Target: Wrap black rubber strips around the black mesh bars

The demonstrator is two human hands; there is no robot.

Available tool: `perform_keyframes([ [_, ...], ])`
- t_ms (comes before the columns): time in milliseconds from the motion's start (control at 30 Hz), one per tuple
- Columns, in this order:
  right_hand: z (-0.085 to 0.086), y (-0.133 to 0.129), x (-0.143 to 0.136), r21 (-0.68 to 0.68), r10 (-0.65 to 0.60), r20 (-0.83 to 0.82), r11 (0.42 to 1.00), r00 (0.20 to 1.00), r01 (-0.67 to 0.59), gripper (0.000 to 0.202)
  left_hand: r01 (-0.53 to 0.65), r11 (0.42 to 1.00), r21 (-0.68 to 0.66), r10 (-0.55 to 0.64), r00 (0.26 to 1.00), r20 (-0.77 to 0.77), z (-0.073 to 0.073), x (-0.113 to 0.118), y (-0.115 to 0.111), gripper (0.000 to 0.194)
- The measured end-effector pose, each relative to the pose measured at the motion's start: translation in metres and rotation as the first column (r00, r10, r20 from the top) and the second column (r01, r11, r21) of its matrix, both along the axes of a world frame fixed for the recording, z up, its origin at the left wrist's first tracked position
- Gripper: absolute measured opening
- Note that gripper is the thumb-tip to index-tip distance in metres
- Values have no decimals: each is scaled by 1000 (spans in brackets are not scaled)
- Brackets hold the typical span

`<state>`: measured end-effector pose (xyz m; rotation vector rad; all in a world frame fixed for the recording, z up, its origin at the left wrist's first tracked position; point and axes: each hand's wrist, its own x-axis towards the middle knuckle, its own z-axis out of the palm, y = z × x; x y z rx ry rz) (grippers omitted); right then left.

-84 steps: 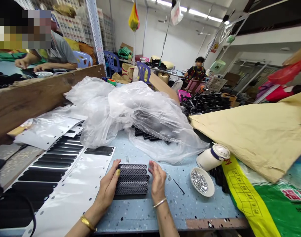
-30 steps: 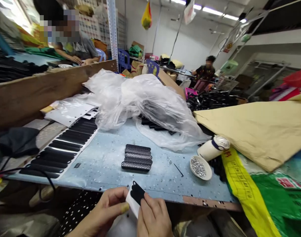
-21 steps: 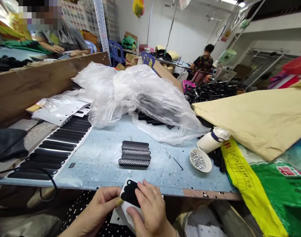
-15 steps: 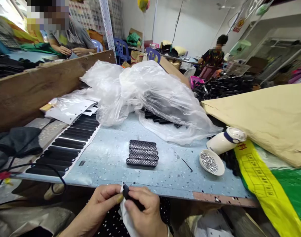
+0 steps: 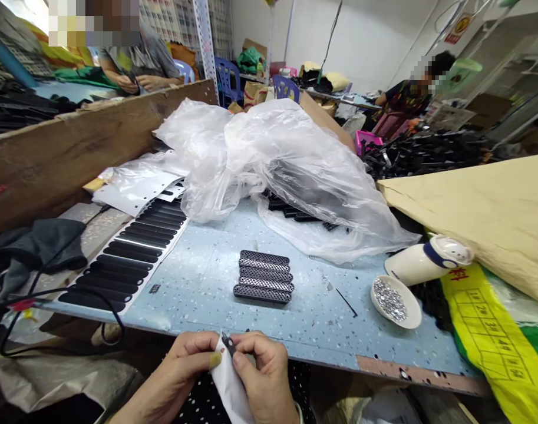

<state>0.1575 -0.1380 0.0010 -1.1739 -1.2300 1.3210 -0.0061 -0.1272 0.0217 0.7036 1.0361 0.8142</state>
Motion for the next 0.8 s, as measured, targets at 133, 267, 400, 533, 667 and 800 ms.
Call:
perform_keyframes([
  [133,-3,-6,-7,160,0,80,987,997,-13,15,-208,972,-113,207,978,-25,-4,-1,-9,28],
  [267,-1,-13,-10,270,56,120,959,991,-87,14,-107,994,10,107,970,-216,-12,-3,-12,45],
  [400,11,4,11,-201,-129,-171,975,977,94,17,270,914,303,-3,751,-660,-31,-17,-18,37],
  [533,19,24,37,-250,-298,-247,939,922,236,20,583,701,410,145,447,-883,-56,-43,-24,29],
  [667,20,27,37,129,-194,76,975,978,183,15,565,627,536,296,463,-835,-47,-56,-13,14],
  [800,24,24,23,480,-169,324,877,931,-7,20,311,774,551,210,694,-688,-4,-39,3,18],
])
